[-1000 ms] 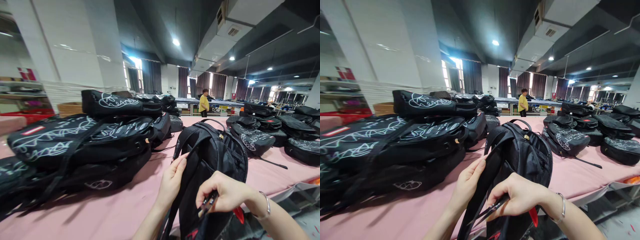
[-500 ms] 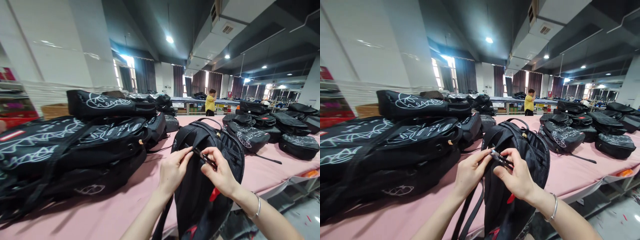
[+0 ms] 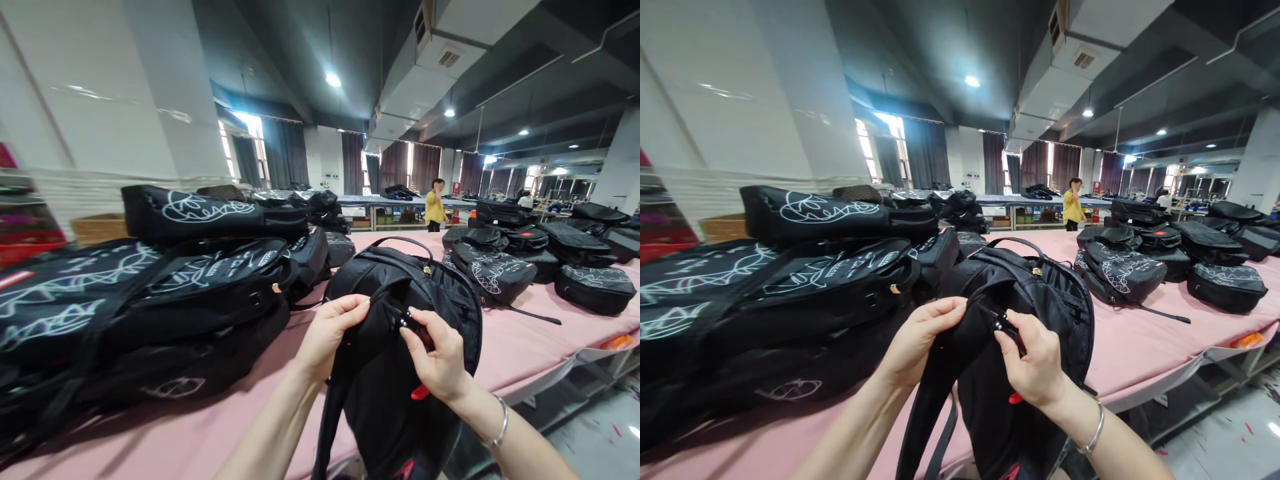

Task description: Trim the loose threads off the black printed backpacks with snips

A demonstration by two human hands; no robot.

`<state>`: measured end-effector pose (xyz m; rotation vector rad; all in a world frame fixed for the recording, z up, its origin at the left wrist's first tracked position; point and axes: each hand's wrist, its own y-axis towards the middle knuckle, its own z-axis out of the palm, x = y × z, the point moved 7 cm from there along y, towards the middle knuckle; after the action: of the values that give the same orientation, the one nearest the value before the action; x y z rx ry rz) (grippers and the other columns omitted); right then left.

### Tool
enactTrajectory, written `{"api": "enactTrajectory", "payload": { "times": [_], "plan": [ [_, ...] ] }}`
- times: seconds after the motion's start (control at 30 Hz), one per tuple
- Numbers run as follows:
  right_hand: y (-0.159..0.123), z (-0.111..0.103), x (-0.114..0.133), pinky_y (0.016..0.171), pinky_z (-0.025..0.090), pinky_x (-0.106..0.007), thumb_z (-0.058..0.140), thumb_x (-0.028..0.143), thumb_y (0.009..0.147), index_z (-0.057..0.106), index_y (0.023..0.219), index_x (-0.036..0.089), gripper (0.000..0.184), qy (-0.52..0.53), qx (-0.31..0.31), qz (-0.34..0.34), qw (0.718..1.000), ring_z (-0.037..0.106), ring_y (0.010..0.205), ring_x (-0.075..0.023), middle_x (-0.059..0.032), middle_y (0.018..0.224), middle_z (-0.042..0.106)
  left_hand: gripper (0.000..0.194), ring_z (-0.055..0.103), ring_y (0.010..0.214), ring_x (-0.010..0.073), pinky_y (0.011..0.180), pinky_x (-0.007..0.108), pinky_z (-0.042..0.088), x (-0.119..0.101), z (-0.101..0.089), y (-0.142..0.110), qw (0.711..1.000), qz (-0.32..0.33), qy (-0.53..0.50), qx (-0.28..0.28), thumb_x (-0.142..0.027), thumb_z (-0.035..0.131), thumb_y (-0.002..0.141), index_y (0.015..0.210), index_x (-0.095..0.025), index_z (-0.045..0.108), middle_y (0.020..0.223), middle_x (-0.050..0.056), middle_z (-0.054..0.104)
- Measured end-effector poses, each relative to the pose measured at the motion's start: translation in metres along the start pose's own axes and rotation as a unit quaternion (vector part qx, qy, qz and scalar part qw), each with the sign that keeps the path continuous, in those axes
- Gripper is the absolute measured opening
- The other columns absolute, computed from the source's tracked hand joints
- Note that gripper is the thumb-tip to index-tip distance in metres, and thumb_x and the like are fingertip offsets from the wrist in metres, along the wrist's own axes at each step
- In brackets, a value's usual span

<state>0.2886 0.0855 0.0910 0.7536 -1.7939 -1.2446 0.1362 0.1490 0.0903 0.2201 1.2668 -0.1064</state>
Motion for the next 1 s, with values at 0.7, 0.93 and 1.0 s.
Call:
{"api": "enactTrajectory", "payload": {
  "times": [0.7,0.93,1.0],
  "plan": [
    [0.000,0.003,0.002,0.066,0.056,-0.028,0.053,0.016,0.085,0.056,0.107,0.018,0.022,-0.032,-0.008,-0.027,0.999,0.067,0.076,-0.0180,-0.0072,0.085,0.069,0.022,0.054,0.058,0.0104,0.055,0.019,0.041,0.004,-0.003,-0.006,0.998,0.047,0.052,-0.004,-0.034,0.074,0.060,0.072,-0.015,0.070,0.064,0.000,0.065],
    [-0.001,-0.003,-0.008,0.059,0.053,-0.024,0.057,0.020,0.083,0.055,0.106,0.018,0.024,-0.014,-0.040,0.015,0.999,0.064,0.069,-0.0155,-0.0070,0.088,0.067,0.030,0.062,0.086,0.0193,0.077,0.029,0.049,0.025,-0.013,-0.010,0.994,0.041,0.104,0.022,-0.040,0.068,0.069,0.089,-0.017,0.069,0.094,0.007,0.069],
    [-0.001,-0.003,-0.013,0.053,0.051,-0.022,0.057,0.021,0.083,0.055,0.106,0.017,0.023,-0.016,-0.038,0.029,0.999,0.061,0.060,-0.0127,-0.0061,0.086,0.065,0.035,0.060,0.097,0.0230,0.085,0.035,0.048,0.040,-0.020,-0.018,0.994,0.058,0.093,0.003,-0.046,0.059,0.076,0.093,-0.017,0.068,0.103,0.010,0.067]
  ]
}}
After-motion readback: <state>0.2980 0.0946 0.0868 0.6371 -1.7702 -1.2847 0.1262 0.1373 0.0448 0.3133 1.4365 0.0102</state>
